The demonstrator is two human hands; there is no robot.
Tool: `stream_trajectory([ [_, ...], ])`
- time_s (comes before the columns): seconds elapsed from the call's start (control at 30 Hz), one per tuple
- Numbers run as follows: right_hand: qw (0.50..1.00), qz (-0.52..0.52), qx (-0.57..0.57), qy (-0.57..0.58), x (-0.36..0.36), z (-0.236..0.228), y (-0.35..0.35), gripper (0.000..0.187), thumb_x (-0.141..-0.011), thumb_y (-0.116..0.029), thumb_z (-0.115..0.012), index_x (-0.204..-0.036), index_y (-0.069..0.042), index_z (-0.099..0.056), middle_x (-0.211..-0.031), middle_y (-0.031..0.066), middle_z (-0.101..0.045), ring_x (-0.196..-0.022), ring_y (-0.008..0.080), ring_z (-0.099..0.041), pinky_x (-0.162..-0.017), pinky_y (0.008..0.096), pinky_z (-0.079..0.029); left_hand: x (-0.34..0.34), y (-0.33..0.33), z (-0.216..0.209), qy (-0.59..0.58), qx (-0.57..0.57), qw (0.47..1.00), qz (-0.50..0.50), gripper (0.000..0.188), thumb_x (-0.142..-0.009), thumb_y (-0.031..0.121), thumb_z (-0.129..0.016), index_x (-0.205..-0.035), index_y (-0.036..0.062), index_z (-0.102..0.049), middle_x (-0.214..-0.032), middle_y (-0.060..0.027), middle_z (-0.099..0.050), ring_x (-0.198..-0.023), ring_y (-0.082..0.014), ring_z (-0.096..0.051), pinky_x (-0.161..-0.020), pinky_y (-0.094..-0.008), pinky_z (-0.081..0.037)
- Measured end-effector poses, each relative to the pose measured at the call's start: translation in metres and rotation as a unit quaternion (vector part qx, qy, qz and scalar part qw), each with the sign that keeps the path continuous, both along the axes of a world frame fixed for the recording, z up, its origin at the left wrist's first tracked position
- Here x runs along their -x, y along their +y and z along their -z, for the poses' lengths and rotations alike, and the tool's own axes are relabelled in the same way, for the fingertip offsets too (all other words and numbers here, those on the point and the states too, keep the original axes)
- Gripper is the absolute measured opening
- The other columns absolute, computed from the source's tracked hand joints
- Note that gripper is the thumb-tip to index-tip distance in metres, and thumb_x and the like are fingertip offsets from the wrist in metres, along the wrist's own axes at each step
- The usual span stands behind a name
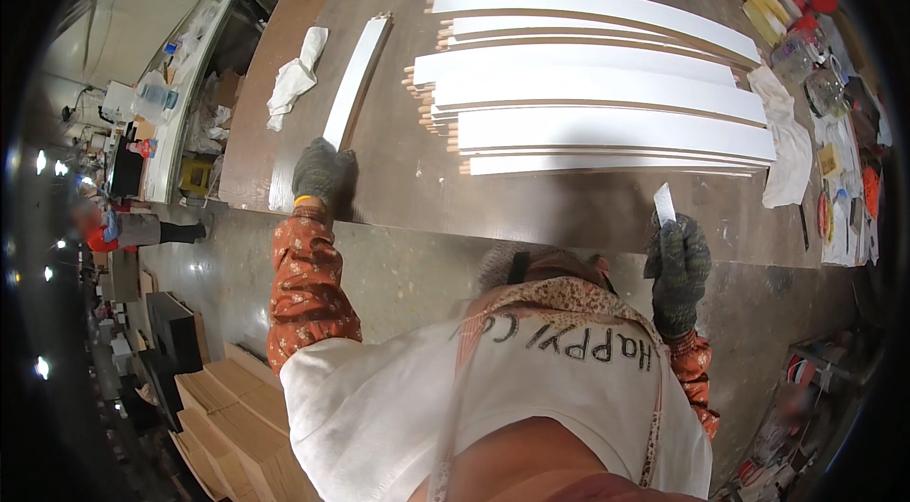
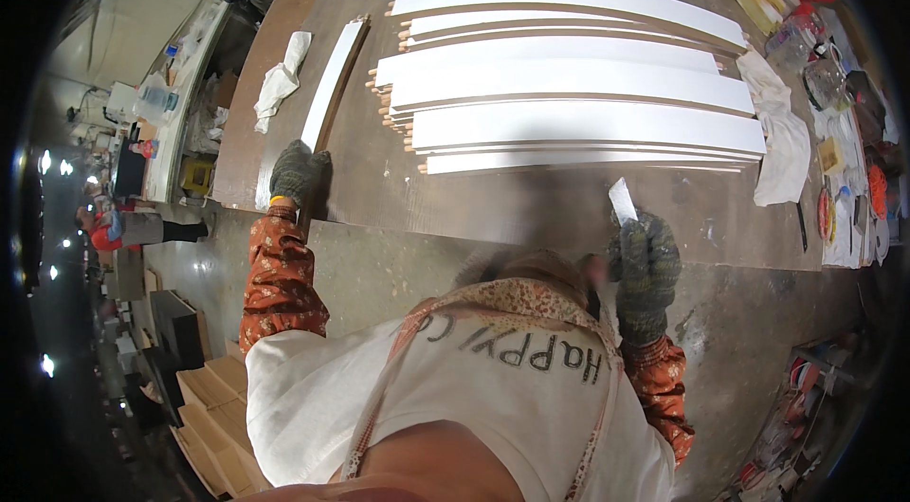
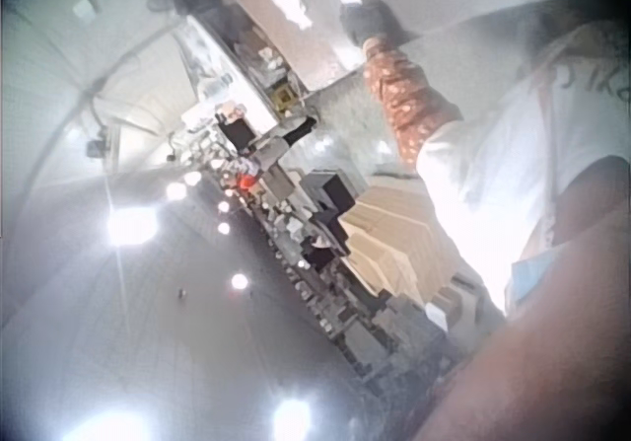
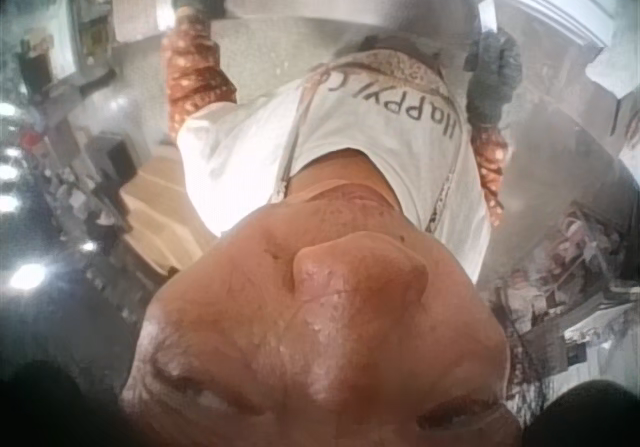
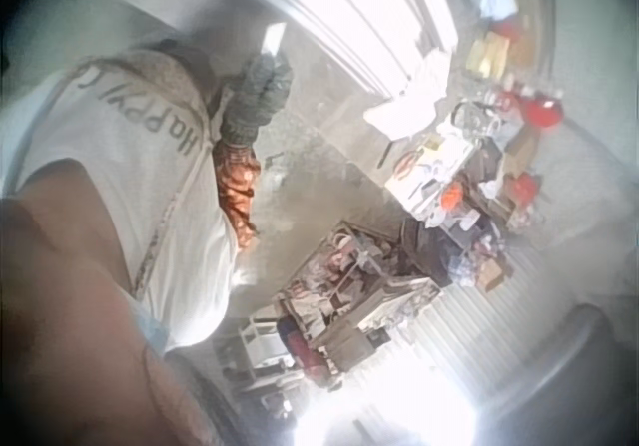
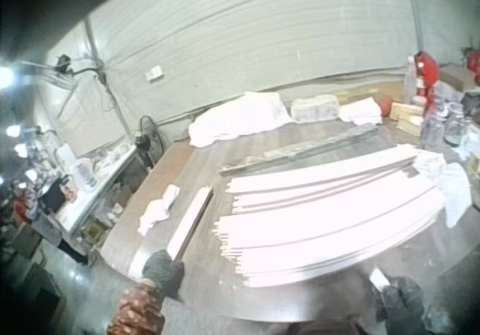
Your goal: The person picks up white wooden slats from a stack on a workbench, wipes them down with a cloth, and places them onto a new stack.
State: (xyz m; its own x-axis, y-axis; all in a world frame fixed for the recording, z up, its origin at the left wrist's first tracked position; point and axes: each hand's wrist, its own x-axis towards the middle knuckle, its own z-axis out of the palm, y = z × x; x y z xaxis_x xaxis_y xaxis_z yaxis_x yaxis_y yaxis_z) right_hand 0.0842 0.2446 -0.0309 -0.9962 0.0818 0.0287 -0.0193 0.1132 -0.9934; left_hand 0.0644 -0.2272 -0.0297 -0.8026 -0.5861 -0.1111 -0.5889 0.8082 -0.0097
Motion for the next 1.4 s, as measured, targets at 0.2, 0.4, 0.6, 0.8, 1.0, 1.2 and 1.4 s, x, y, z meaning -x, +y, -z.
stream_trajectory([
  [0.2, 0.999, 0.020, 0.033, 0.006, 0.005, -0.002, 0.023, 0.017, -0.092, -0.016, -0.046, -0.090, -0.002, -0.055, -0.060, 0.0002, -0.048, -0.045, 0.0057, -0.040, -0.040, 0.0211, -0.031, 0.000, -0.005, 0.007, 0.025, 0.021, 0.999, -0.009, 0.049, -0.074, 0.035, -0.060, -0.099, -0.0063, -0.055, -0.101, -0.0252, -0.057, -0.098, -0.0395, -0.053, -0.085, -0.0431, -0.043],
  [0.4, 0.998, 0.035, 0.060, -0.002, 0.013, 0.002, 0.044, 0.017, -0.093, -0.016, -0.043, -0.093, -0.002, -0.053, -0.061, -0.0002, -0.048, -0.046, 0.0067, -0.039, -0.042, 0.0218, -0.032, -0.034, -0.018, -0.006, 0.166, 0.132, 0.972, 0.101, 0.054, -0.074, 0.032, -0.066, -0.110, -0.0028, -0.048, -0.105, -0.0215, -0.053, -0.097, -0.0371, -0.052, -0.081, -0.0427, -0.043],
  [0.6, 0.996, 0.040, 0.072, 0.016, 0.026, 0.010, 0.048, 0.022, -0.094, -0.018, -0.041, -0.101, -0.001, -0.053, -0.065, -0.0011, -0.046, -0.055, 0.0058, -0.039, -0.048, 0.0206, -0.033, -0.055, 0.024, -0.051, 0.317, 0.074, 0.917, 0.232, 0.051, -0.075, 0.026, -0.066, -0.114, -0.0014, -0.046, -0.098, -0.0205, -0.054, -0.091, -0.0360, -0.053, -0.079, -0.0418, -0.043],
  [0.8, 0.993, -0.009, 0.089, 0.075, 0.049, -0.002, 0.063, 0.031, -0.094, -0.012, -0.042, -0.121, 0.000, -0.047, -0.096, 0.0074, -0.055, -0.084, 0.0116, -0.053, -0.070, 0.0254, -0.046, -0.048, 0.083, -0.065, 0.281, -0.038, 0.908, 0.309, 0.057, -0.070, 0.021, -0.071, -0.116, -0.0001, -0.046, -0.103, -0.0184, -0.055, -0.094, -0.0341, -0.054, -0.081, -0.0408, -0.043],
  [1.0, 0.917, -0.063, -0.064, 0.388, 0.098, -0.029, 0.078, 0.029, -0.088, -0.004, -0.050, -0.117, 0.001, -0.049, -0.104, 0.0138, -0.057, -0.089, 0.0202, -0.057, -0.073, 0.0280, -0.048, -0.021, 0.112, -0.061, 0.216, -0.028, 0.875, 0.434, 0.062, -0.069, 0.023, -0.073, -0.118, 0.0013, -0.044, -0.113, -0.0149, -0.054, -0.103, -0.0335, -0.051, -0.089, -0.0420, -0.039],
  [1.2, 0.751, -0.083, -0.293, 0.586, 0.121, -0.065, 0.107, 0.024, -0.084, -0.007, -0.055, -0.107, 0.000, -0.058, -0.100, 0.0118, -0.062, -0.084, 0.0213, -0.059, -0.071, 0.0291, -0.049, -0.004, 0.126, -0.068, 0.214, -0.064, 0.819, 0.529, 0.063, -0.071, 0.023, -0.071, -0.121, 0.0002, -0.041, -0.115, -0.0161, -0.054, -0.105, -0.0324, -0.051, -0.090, -0.0417, -0.039],
  [1.4, 0.824, -0.190, -0.207, 0.492, 0.134, -0.072, 0.119, 0.024, -0.081, -0.007, -0.058, -0.105, -0.002, -0.061, -0.096, 0.0095, -0.064, -0.081, 0.0190, -0.059, -0.071, 0.0291, -0.049, 0.002, 0.141, -0.076, 0.209, -0.094, 0.807, 0.544, 0.064, -0.069, 0.017, -0.075, -0.122, 0.0008, -0.044, -0.116, -0.0161, -0.053, -0.109, -0.0292, -0.051, -0.092, -0.0399, -0.040],
])
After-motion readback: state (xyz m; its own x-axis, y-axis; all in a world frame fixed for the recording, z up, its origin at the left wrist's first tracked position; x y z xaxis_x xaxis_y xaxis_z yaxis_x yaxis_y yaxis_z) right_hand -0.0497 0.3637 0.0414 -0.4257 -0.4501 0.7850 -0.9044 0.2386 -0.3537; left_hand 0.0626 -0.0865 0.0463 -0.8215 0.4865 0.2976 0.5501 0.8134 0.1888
